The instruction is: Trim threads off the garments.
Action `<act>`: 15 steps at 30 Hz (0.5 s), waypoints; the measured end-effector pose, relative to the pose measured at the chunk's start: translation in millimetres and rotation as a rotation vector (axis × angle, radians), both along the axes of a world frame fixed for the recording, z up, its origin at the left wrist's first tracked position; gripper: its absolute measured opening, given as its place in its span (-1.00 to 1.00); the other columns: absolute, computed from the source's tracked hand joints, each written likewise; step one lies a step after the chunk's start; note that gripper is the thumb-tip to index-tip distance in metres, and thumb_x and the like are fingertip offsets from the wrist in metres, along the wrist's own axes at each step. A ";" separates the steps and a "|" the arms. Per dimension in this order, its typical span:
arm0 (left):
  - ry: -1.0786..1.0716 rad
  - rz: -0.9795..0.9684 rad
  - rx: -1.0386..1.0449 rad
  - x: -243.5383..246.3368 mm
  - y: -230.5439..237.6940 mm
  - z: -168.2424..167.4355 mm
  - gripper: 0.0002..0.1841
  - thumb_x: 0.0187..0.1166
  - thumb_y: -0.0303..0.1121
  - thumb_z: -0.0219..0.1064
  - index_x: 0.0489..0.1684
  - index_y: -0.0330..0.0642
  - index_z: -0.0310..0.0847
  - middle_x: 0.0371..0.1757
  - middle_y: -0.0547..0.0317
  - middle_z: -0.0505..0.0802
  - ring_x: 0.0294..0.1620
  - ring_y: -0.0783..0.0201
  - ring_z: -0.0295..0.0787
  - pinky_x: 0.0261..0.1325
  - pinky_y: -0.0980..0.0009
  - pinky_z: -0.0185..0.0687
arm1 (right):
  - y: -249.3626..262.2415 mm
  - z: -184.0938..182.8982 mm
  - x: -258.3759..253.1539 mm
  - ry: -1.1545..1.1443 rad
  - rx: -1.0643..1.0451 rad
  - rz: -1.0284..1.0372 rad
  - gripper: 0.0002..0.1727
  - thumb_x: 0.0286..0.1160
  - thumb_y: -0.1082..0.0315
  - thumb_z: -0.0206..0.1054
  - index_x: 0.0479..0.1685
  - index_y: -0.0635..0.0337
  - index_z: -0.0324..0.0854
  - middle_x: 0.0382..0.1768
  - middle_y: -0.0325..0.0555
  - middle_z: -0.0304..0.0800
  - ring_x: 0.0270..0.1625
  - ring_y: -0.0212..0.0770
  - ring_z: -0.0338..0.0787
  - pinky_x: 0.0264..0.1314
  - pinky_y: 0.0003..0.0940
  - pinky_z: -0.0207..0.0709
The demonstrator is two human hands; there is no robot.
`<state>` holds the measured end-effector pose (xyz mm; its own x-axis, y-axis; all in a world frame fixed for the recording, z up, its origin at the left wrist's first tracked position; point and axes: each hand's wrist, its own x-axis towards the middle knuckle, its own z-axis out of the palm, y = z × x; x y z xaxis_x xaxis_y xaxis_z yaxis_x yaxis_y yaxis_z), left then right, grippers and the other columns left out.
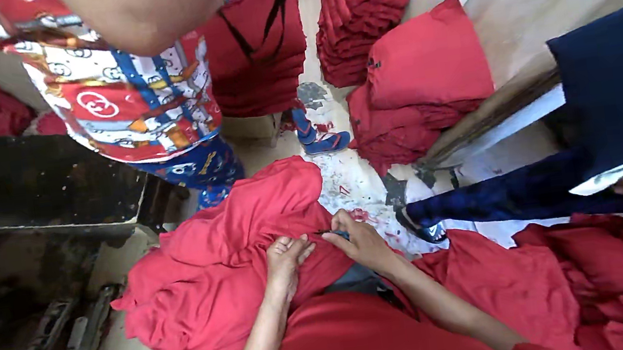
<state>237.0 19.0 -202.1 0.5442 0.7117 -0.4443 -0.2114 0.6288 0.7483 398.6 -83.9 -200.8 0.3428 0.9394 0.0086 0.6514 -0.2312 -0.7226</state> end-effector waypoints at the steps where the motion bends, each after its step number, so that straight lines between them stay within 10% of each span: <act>1: -0.003 0.005 -0.004 0.2 0.0 -0.8 -0.91 0.60 -0.68 0.24 -0.27 -0.35 0.54 -0.34 0.10 0.87 -0.28 0.24 0.89 0.00 0.27 0.87 | -0.2 -1.3 0.3 -0.003 0.009 0.002 -0.50 0.70 -0.04 0.22 0.06 0.33 0.57 -0.49 0.00 0.67 -0.42 -0.02 0.72 -0.33 0.03 0.58; 15: 0.007 -0.015 0.000 -1.0 2.0 -0.9 -0.87 0.61 -0.69 0.21 -0.34 -0.33 0.54 -0.37 0.10 0.88 -0.31 0.24 0.91 -0.02 0.28 0.88 | 10.4 0.4 -1.8 -0.070 0.038 0.045 -0.49 0.68 -0.06 0.24 0.04 0.32 0.57 -0.43 0.04 0.73 -0.36 0.05 0.79 -0.32 0.06 0.62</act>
